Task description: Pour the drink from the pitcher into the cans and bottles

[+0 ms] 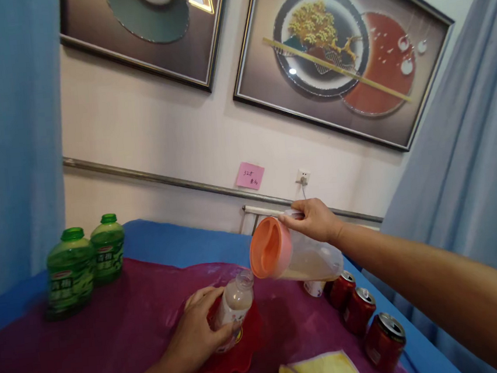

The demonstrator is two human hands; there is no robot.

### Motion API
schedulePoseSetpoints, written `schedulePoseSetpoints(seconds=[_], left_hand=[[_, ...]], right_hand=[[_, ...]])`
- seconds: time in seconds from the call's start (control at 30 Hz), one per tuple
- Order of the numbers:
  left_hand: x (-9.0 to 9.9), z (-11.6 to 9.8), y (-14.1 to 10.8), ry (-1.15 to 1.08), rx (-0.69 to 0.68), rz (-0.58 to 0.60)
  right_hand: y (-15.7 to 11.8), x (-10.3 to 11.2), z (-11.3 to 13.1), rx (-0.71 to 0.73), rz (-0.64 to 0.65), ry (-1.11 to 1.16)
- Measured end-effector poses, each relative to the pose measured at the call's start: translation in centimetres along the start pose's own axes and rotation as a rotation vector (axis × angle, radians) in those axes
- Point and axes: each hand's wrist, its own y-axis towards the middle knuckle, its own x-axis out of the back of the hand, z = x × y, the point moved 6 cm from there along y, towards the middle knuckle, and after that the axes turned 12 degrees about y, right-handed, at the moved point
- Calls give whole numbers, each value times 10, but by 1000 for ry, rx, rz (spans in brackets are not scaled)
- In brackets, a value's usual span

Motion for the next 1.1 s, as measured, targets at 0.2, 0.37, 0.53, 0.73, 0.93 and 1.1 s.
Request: schedulePoseSetpoints(seconds=[0.2,0.37,0.53,0.73,0.93,1.1], left_hand=[[0,1,1,-5,6,-12],[-1,1,0,1,8,0],[-2,1,0,1,11,17],[-2,1,1,3,2,-7],[-1,0,1,13,4,3],[-1,-1,0,22,8,26]], right_hand=[[0,0,2,-11,2,12],[0,0,1,-11,5,8],[0,0,0,-6,7,2],[-1,0,2,-7,12,19],[-1,0,4,-13,21,17],[-1,0,4,-11,23,13]])
